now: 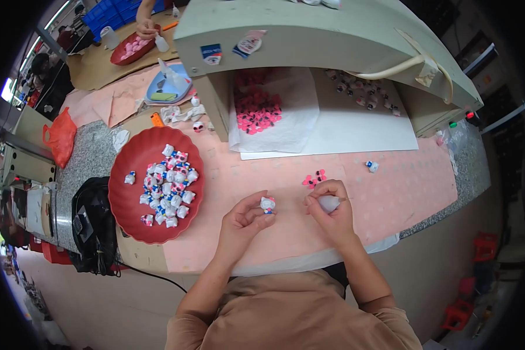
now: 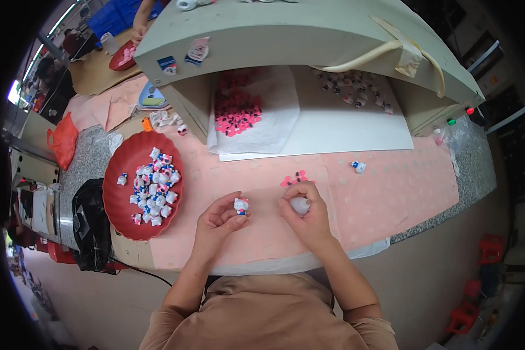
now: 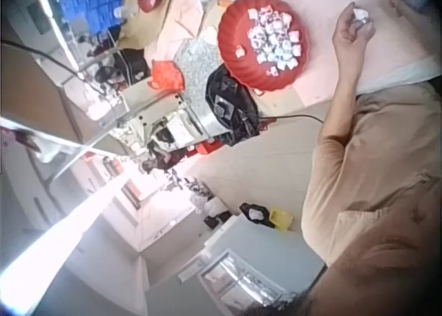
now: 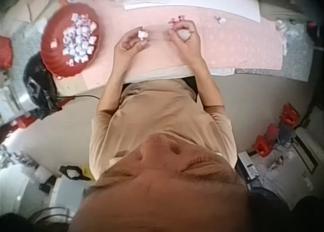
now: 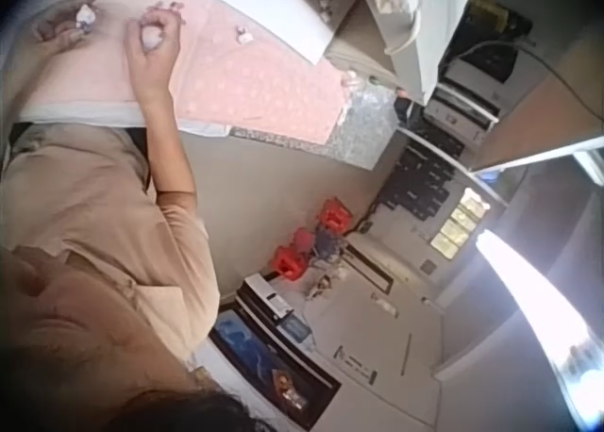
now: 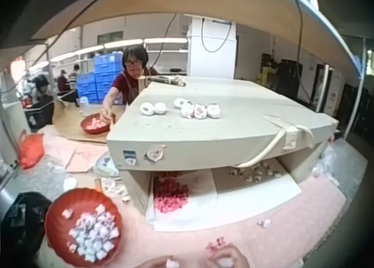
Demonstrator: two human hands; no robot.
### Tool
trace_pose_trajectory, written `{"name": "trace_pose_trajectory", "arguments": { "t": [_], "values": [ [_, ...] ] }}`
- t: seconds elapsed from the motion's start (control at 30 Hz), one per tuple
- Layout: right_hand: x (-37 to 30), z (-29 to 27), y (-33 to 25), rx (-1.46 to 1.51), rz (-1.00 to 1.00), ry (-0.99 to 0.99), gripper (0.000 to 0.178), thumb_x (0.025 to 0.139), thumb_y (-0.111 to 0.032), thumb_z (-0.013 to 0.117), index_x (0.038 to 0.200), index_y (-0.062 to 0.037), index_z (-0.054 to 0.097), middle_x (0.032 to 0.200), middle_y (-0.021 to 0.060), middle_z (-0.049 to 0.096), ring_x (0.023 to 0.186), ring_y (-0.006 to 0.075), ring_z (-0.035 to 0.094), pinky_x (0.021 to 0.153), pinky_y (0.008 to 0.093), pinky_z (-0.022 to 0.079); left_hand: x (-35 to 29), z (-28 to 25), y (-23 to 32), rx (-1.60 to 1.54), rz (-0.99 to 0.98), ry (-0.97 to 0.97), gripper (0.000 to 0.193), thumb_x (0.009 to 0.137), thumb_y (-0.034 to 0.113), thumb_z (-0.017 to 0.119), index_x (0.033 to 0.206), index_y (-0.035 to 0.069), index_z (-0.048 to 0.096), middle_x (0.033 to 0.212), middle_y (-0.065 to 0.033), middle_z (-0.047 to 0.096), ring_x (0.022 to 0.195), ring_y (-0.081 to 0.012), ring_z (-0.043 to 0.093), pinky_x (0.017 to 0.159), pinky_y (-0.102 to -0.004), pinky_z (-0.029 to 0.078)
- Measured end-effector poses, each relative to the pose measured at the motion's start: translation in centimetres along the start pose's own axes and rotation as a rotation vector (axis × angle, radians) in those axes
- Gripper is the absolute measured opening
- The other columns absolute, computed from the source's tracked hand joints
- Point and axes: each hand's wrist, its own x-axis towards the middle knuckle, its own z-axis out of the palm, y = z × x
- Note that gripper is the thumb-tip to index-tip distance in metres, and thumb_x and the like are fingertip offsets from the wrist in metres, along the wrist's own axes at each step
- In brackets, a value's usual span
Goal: Gluing small decorative bows onto toy heads at a factory workbench.
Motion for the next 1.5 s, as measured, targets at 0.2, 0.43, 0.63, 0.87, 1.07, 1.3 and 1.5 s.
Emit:
{"name": "trace_pose_trajectory", "arguments": {
  "t": [0.2, 0.43, 0.63, 0.87, 1.07, 1.3, 1.5],
  "values": [
    [3.9, 5.7, -4.1, -0.296, -0.15, -0.267, 0.011, 0.081, 0.0, 0.068, 0.092, -0.0023, 0.068, 0.089, 0.0061, 0.067, 0.079, 0.0122, 0.062, 0.071, 0.0264, 0.049, -3.7, -3.0, 0.5, 0.153, 0.15, 0.009, 0.05, 0.083, -0.007, 0.065, 0.13, 0.0, 0.049, 0.119, -0.0082, 0.058, 0.1, -0.0127, 0.06, 0.087, -0.0267, 0.052],
    [13.2, 19.8, -4.4, -0.517, -0.482, -0.235, 0.024, 0.083, -0.005, 0.06, 0.106, 0.0018, 0.063, 0.103, 0.0197, 0.066, 0.094, 0.0343, 0.064, 0.081, 0.0398, 0.051, -6.2, -5.6, 0.7, 0.359, 0.28, 0.032, 0.049, 0.081, -0.003, 0.068, 0.127, 0.003, 0.054, 0.121, -0.0109, 0.054, 0.1, -0.0164, 0.06, 0.085, -0.0295, 0.057],
    [19.7, 26.7, -1.3, -1.185, -0.298, -0.285, 0.017, 0.083, -0.002, 0.055, 0.095, 0.0021, 0.066, 0.101, 0.0228, 0.064, 0.094, 0.0343, 0.066, 0.075, 0.0449, 0.055, -6.4, -5.6, 0.7, 0.345, 0.266, -0.012, 0.049, 0.082, 0.002, 0.069, 0.128, 0.004, 0.054, 0.119, -0.0099, 0.054, 0.097, -0.0155, 0.061, 0.087, -0.0301, 0.056],
    [19.2, 25.5, -3.3, -1.007, -0.393, -0.186, 0.016, 0.083, -0.006, 0.06, 0.096, -0.0003, 0.064, 0.093, 0.0206, 0.066, 0.088, 0.0368, 0.065, 0.076, 0.0427, 0.052, -6.2, -5.9, 0.6, 0.353, 0.287, -0.022, 0.048, 0.083, 0.004, 0.069, 0.129, 0.005, 0.053, 0.117, -0.0096, 0.054, 0.097, -0.0154, 0.063, 0.087, -0.0296, 0.056],
    [8.0, 15.5, -9.9, -0.574, -0.198, -0.384, 0.019, 0.083, -0.014, 0.067, 0.095, 0.0004, 0.064, 0.092, 0.0149, 0.065, 0.082, 0.0303, 0.063, 0.073, 0.0364, 0.049, -6.1, -6.7, 0.6, 0.279, 0.306, 0.132, 0.051, 0.08, -0.002, 0.07, 0.128, 0.003, 0.054, 0.114, -0.0088, 0.055, 0.097, -0.0145, 0.059, 0.084, -0.0295, 0.057],
    [0.3, 4.5, -6.3, -0.462, 0.094, -0.48, 0.016, 0.083, -0.009, 0.068, 0.096, -0.0005, 0.064, 0.089, 0.0079, 0.064, 0.079, 0.016, 0.061, 0.07, 0.0283, 0.048, -4.8, -4.2, 1.1, 0.274, 0.276, 0.09, 0.051, 0.079, -0.007, 0.069, 0.127, 0.002, 0.055, 0.116, -0.0085, 0.053, 0.098, -0.0137, 0.059, 0.085, -0.0277, 0.057],
    [0.0, 4.1, -5.8, -0.355, -0.222, -0.539, 0.019, 0.081, -0.008, 0.069, 0.099, -0.0052, 0.062, 0.091, 0.0075, 0.063, 0.079, 0.023, 0.062, 0.069, 0.0317, 0.05, -4.1, -1.2, 0.7, 0.404, 0.354, 0.012, 0.048, 0.08, -0.005, 0.068, 0.126, 0.0, 0.055, 0.118, -0.0095, 0.052, 0.104, -0.0178, 0.061, 0.087, -0.0311, 0.058]
  ]
}}
